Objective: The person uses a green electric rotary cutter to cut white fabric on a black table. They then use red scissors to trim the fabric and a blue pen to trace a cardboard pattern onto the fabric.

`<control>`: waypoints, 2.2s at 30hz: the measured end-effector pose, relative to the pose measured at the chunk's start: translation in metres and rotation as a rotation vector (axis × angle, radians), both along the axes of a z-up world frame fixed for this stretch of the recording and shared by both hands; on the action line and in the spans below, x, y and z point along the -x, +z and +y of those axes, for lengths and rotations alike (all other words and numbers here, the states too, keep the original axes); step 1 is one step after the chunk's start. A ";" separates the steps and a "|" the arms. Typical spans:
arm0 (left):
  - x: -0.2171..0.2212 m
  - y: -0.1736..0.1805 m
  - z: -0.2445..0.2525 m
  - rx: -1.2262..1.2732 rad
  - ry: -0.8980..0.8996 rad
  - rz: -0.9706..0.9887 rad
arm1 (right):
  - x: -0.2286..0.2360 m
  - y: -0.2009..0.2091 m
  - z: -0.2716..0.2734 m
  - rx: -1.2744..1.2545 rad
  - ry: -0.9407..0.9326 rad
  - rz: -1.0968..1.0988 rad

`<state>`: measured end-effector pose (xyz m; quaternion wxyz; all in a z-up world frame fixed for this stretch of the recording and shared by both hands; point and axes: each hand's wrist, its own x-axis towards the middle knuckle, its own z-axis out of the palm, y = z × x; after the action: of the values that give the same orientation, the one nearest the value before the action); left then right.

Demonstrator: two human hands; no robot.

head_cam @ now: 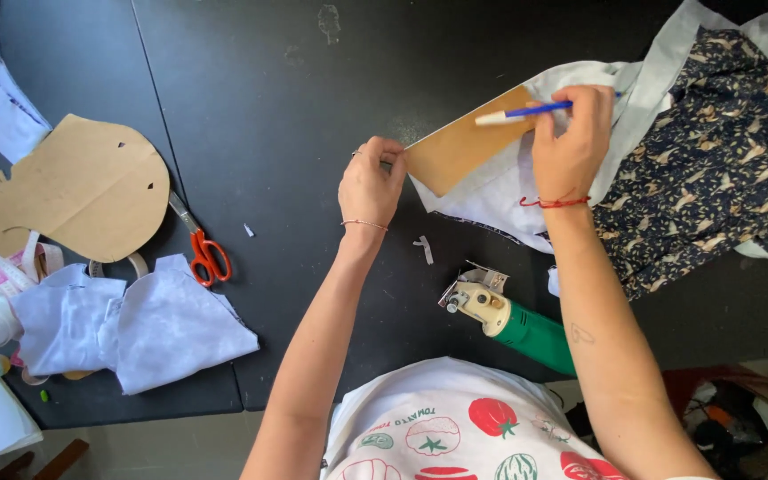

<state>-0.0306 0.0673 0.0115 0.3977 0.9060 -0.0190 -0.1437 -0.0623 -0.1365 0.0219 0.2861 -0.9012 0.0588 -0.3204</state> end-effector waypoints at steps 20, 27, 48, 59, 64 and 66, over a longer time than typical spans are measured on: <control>0.000 0.067 -0.018 0.821 0.031 0.173 | 0.036 0.054 0.066 0.101 0.194 -0.019; -0.012 0.039 0.007 0.434 -0.031 -0.210 | 0.032 0.046 0.019 -0.305 -0.040 -0.202; 0.013 -0.038 0.007 -0.095 -0.074 -0.310 | 0.022 -0.052 0.011 -0.415 -0.221 0.174; 0.016 -0.039 -0.012 -0.268 -0.243 -0.737 | 0.020 -0.050 0.017 -0.239 -0.247 0.140; 0.023 -0.048 -0.029 -0.242 -0.367 -0.693 | 0.017 -0.052 0.010 -0.046 -0.204 0.180; 0.027 -0.049 -0.036 -0.236 -0.417 -0.746 | 0.018 -0.056 0.005 0.043 -0.205 0.197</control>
<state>-0.0581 0.0311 -0.0379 0.2200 0.9119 -0.3269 0.1146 -0.0806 -0.1318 -0.0343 0.2252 -0.9235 0.1712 -0.2592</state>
